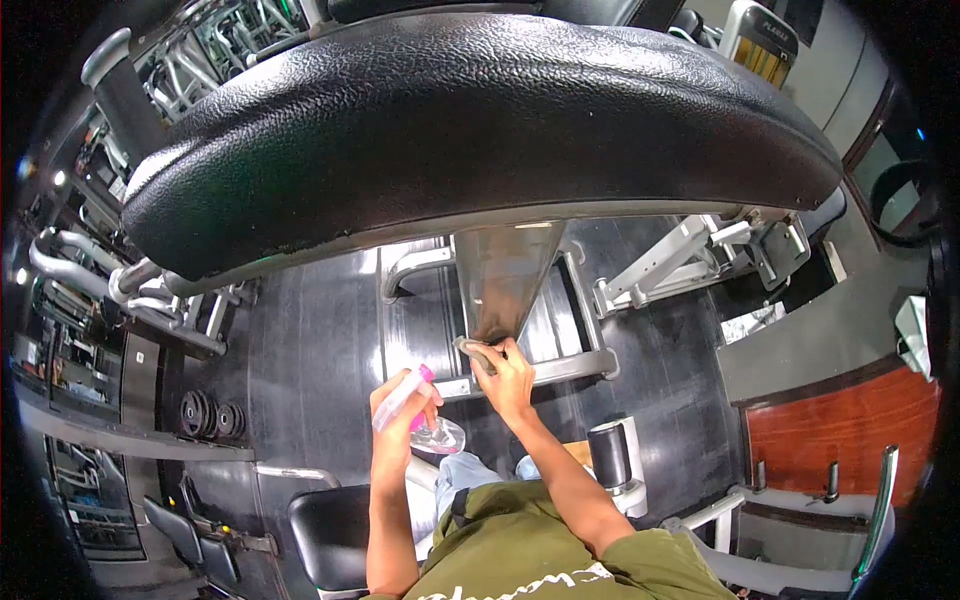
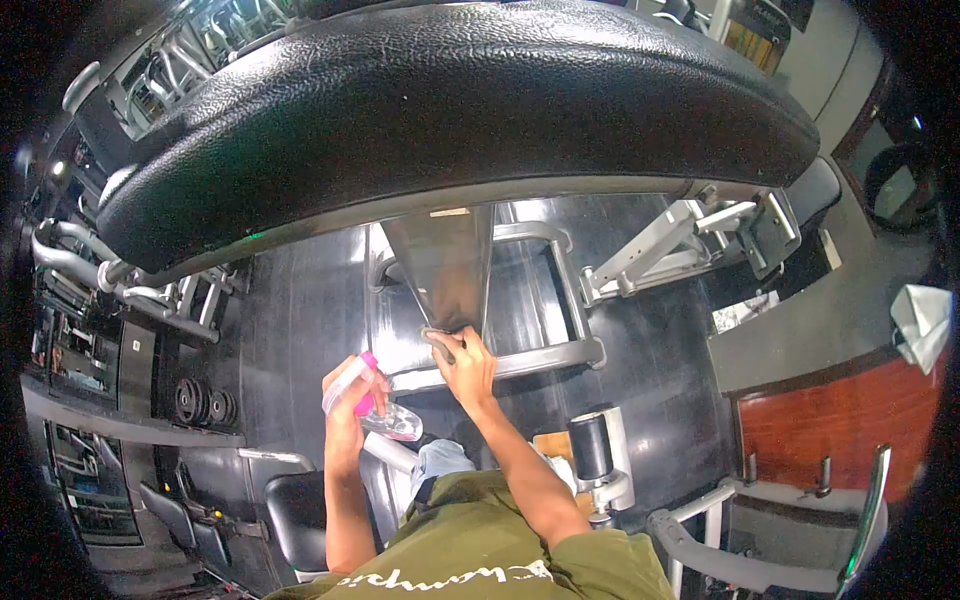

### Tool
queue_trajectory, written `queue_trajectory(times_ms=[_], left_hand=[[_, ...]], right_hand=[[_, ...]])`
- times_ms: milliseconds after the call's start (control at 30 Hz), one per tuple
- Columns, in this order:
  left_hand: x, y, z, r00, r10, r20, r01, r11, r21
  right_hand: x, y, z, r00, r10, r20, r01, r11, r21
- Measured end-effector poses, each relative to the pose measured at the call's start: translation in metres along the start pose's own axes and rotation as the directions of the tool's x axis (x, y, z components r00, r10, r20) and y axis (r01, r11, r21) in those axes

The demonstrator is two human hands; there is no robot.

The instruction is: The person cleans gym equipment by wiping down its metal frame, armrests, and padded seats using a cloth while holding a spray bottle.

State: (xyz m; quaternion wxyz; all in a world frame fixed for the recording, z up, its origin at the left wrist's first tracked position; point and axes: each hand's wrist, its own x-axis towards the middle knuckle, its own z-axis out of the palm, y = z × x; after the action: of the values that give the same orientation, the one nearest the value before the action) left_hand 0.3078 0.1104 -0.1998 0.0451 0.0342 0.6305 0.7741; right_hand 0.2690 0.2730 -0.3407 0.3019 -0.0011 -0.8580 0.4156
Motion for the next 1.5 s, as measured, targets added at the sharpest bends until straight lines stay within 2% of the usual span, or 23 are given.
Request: queue_trajectory(times_ms=[67, 133, 200, 333, 500, 533, 567, 600, 733, 800, 867, 933, 1000, 1067, 1100, 1133, 1200, 1267, 1333, 1367, 1400, 1467, 1500], left_hand=[[0.001, 0.003, -0.004, 1.0, -0.026, 0.008, 0.025, 1.0, 0.008], [0.007, 0.006, -0.008, 0.999, -0.039, 0.021, 0.039, 0.999, 0.016], [0.01, 0.007, -0.014, 0.998, -0.041, 0.038, 0.04, 0.998, 0.043], [0.02, 0.012, -0.019, 0.996, -0.032, 0.086, 0.023, 0.994, 0.102], [0.026, 0.013, -0.027, 0.993, -0.028, 0.115, 0.015, 0.994, 0.11], [0.027, 0.013, -0.029, 0.992, -0.031, 0.121, 0.017, 0.993, 0.118], [0.027, 0.013, -0.032, 0.991, -0.035, 0.131, 0.019, 0.992, 0.123], [0.028, 0.014, -0.034, 0.989, -0.039, 0.142, 0.021, 0.992, 0.128], [0.029, 0.014, -0.039, 0.986, -0.063, 0.156, 0.037, 0.987, 0.159], [0.029, 0.012, -0.039, 0.986, -0.078, 0.147, 0.055, 0.987, 0.149], [0.029, 0.013, -0.036, 0.984, -0.099, 0.147, 0.081, 0.989, 0.123], [0.029, 0.012, -0.032, 0.982, -0.119, 0.144, 0.106, 0.99, 0.096], [0.029, 0.01, -0.029, 0.98, -0.114, 0.161, 0.1, 0.99, 0.095], [0.029, 0.008, -0.028, 0.977, -0.115, 0.178, 0.099, 0.991, 0.093], [0.029, 0.007, -0.027, 0.975, -0.113, 0.19, 0.098, 0.991, 0.088], [0.029, 0.006, -0.027, 0.975, -0.113, 0.194, 0.097, 0.991, 0.089], [0.029, 0.004, -0.026, 0.978, -0.107, 0.177, 0.098, 0.993, 0.063], [0.029, 0.007, -0.026, 0.977, -0.115, 0.179, 0.102, 0.991, 0.083], [0.029, 0.005, -0.027, 0.976, -0.125, 0.181, 0.109, 0.989, 0.097], [0.029, 0.002, -0.029, 0.975, -0.127, 0.181, 0.113, 0.99, 0.088], [0.029, 0.0, -0.03, 0.975, -0.13, 0.18, 0.117, 0.99, 0.081], [0.029, -0.002, -0.029, 0.974, -0.137, 0.181, 0.122, 0.988, 0.094], [0.029, -0.003, -0.029, 0.974, -0.14, 0.181, 0.122, 0.987, 0.107]], right_hand=[[0.012, -0.021, -0.007, 1.0, 0.014, -0.024, -0.013, 1.0, 0.018], [0.043, -0.058, -0.021, 0.978, -0.038, -0.203, 0.059, 0.993, 0.1], [0.066, -0.083, -0.036, 0.953, -0.071, -0.295, 0.117, 0.983, 0.142], [0.049, -0.061, -0.018, 0.965, -0.11, -0.238, 0.123, 0.992, 0.037], [-0.029, 0.017, 0.039, 0.991, 0.035, -0.131, -0.043, 0.997, -0.06], [-0.043, 0.029, 0.044, 0.99, 0.112, -0.09, -0.119, 0.99, -0.078], [-0.049, 0.036, 0.047, 0.981, 0.188, -0.05, -0.193, 0.976, -0.099], [-0.045, 0.032, 0.043, 0.979, 0.194, -0.055, -0.199, 0.975, -0.095], [-0.022, 0.015, 0.021, 0.991, 0.115, -0.061, -0.113, 0.993, 0.047], [-0.004, -0.002, 0.009, 0.973, -0.021, -0.231, 0.037, 0.997, 0.067], [0.005, -0.009, 0.002, 0.957, 0.003, -0.29, 0.027, 0.994, 0.102], [0.007, -0.002, 0.004, 0.91, 0.069, -0.408, -0.031, 0.995, 0.099], [-0.012, 0.025, 0.019, 0.924, 0.105, -0.368, -0.05, 0.987, 0.155], [-0.04, 0.047, 0.036, 0.94, 0.208, -0.269, -0.179, 0.976, 0.127], [-0.056, 0.056, 0.043, 0.938, 0.303, -0.166, -0.281, 0.949, 0.145], [-0.063, 0.055, 0.044, 0.937, 0.305, -0.169, -0.282, 0.948, 0.145], [-0.067, 0.054, 0.046, 0.84, 0.521, -0.149, -0.457, 0.83, 0.321], [-0.056, 0.058, 0.051, 0.846, 0.491, -0.209, -0.426, 0.857, 0.29], [-0.031, 0.044, 0.037, 0.76, 0.621, -0.189, -0.468, 0.726, 0.504], [-0.004, 0.007, 0.007, 0.677, 0.73, -0.093, -0.505, 0.553, 0.662], [0.001, 0.017, 0.012, 0.762, 0.595, -0.258, -0.38, 0.732, 0.565], [0.021, 0.006, 0.0, 0.822, 0.422, -0.382, -0.218, 0.853, 0.474], [0.021, 0.004, 0.004, 0.821, 0.424, -0.383, -0.219, 0.853, 0.474]])
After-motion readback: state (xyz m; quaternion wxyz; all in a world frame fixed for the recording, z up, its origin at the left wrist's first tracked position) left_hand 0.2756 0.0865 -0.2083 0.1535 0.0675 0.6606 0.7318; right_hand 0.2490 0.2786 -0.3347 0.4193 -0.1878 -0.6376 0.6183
